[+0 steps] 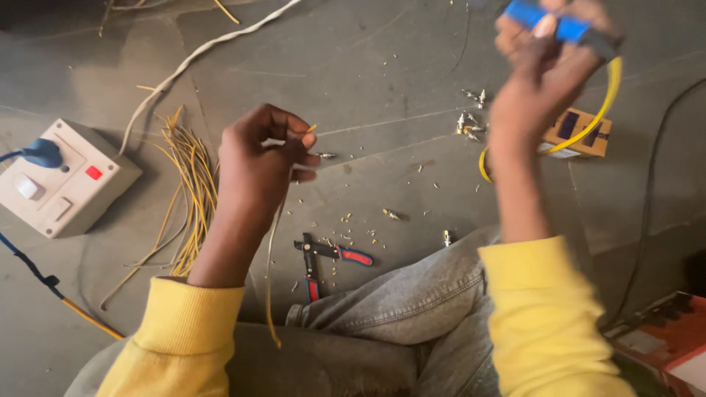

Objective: The person sits on the floor and solders small metal connectors onto the ends of yellow wires using a soldering iron and solder wire. They repeatedly pick up wires, apply heat and solder, and place the finished pieces aside.

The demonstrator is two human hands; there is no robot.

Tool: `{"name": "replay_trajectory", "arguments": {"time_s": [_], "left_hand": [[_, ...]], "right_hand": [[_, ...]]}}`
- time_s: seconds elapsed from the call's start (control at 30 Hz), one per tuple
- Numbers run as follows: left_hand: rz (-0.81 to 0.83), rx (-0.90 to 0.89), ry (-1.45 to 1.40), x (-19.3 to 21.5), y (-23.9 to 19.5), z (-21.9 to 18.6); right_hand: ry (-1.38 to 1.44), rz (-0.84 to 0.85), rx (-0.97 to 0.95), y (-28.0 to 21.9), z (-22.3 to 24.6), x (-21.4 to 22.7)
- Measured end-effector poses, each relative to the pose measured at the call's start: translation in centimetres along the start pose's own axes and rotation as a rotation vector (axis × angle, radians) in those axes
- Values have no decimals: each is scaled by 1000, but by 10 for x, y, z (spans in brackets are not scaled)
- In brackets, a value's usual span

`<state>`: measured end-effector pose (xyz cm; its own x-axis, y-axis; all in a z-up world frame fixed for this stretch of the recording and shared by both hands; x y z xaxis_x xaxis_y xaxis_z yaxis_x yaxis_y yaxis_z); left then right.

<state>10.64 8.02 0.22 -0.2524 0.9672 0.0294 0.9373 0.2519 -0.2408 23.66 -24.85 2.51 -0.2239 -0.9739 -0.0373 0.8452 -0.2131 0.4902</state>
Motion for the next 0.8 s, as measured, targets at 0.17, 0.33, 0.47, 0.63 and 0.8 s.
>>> {"name": "replay_trajectory", "arguments": {"time_s": [0.17,0.33,0.47,0.63,0.8], "left_hand": [[-95,-290,560,4,-8,-28],[-95,129,193,13,1,8],[65,141,-30,-4,5,16],[184,282,-121,-11,-3,26],[234,406,-205,-18,-9,31]], "right_hand": [[-246,120,162,27,13,37],[-113,47,-209,42,-64,70],[-263,129,-110,40,-109,74],[-273,135,-109,36,-138,70],[-389,101,-129,33,-141,69]]}}
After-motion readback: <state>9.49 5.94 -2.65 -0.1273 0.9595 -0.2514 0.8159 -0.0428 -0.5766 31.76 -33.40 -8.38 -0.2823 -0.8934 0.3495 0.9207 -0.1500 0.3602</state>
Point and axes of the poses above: each hand's wrist, its own y-axis towards the middle knuckle, its own x-axis out of the back of the hand, z = x × y, the point moved 8 cm from there along y, towards the middle knuckle, and after that the axes turned 6 degrees about -x, right-handed, at the moved point
